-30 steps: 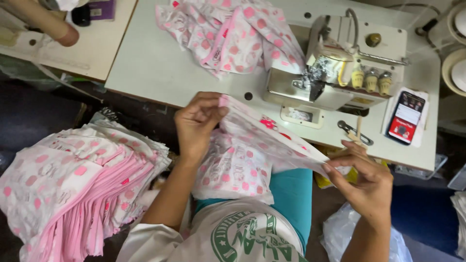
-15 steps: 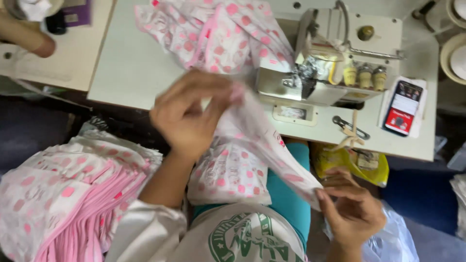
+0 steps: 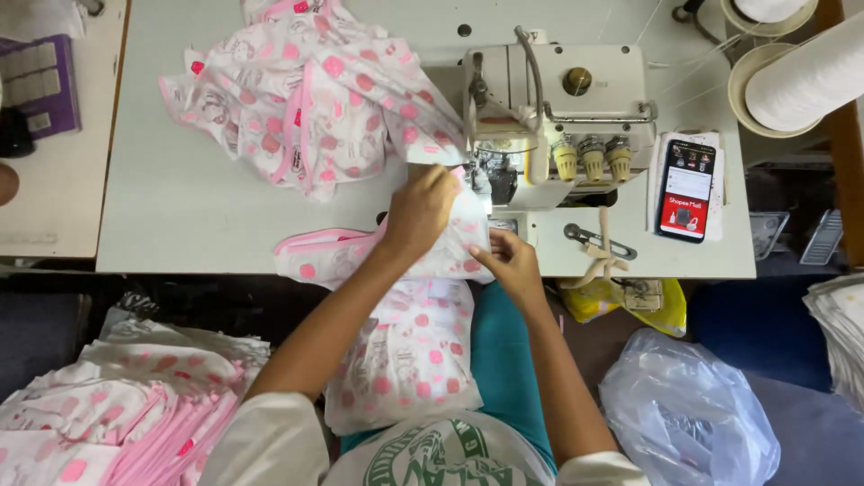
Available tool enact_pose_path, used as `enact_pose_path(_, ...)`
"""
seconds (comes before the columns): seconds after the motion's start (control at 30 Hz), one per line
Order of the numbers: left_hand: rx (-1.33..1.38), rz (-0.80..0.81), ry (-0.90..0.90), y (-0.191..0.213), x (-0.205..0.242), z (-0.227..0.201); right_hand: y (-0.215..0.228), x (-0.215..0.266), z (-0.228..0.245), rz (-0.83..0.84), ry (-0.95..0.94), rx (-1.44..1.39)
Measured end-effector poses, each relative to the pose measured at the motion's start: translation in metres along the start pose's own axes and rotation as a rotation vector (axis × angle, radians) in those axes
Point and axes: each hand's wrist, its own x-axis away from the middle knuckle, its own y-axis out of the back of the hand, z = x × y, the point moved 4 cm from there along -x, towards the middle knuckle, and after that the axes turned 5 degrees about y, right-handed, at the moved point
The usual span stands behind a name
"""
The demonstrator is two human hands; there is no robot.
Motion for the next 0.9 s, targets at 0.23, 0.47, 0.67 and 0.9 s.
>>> enact_pose_path(0.23,0.387,-0.200,-0.329,0.012,0.034,-0.050,-0.022,0.009,-0.092,0.025,-0.219,-0.513)
enact_pose_path(0.47,0.356,-0.191,-0.397,0.009,0.031,-0.050,-0.001,0.022,-0.058,-0.086,-0.219,-0.641)
enact_pose_path(0.67,0.317,-0.179,-0.238,0.021,0.039,-0.031,-0.012,0.014,-0.023,-0.172,-0.146,-0.397)
enact_pose_path(0.9,0.180,-0.192,-0.153,0.016,0.037,-0.042,-0.005,0.020,0.008,-0.163,-0.183,-0.386)
